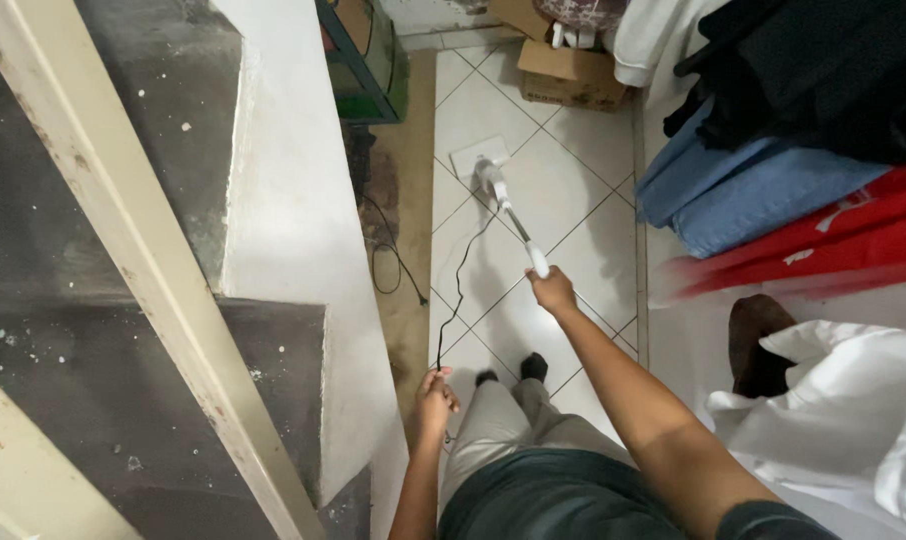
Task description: The person uses a vacuum cleaner to clean the tile floor of a hallway and a bedroom, moving through doorway and around a bed while managing the power cord.
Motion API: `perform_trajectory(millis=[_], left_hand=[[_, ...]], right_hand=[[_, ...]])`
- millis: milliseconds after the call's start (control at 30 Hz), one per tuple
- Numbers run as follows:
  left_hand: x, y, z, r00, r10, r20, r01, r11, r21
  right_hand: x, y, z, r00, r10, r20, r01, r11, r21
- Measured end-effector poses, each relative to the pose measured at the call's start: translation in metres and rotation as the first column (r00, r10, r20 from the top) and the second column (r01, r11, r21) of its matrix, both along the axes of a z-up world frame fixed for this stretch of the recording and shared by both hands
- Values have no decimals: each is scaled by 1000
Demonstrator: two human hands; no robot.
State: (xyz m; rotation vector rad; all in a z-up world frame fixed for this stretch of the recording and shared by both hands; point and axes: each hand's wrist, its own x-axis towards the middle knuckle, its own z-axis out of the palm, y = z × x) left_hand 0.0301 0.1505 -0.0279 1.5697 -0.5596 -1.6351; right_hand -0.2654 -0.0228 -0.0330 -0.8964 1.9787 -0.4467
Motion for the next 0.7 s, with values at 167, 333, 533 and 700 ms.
perform_trajectory(millis=[167,333,533,700], left_hand=[[-3,0,9,1000,22,-4,-21,995,102],[3,17,14,996,-61,-66,69,989,131],[29,82,55,991,-120,-62,124,989,74],[53,159,67,992,-117,-44,120,990,77]], right_hand=[[18,31,-23,983,46,175,-49,999,11],[17,104,-13,976,70,207,-71,997,-6],[11,214,24,965,25,260,-32,999,20],[15,311,77,958,4,286,0,1000,-16]])
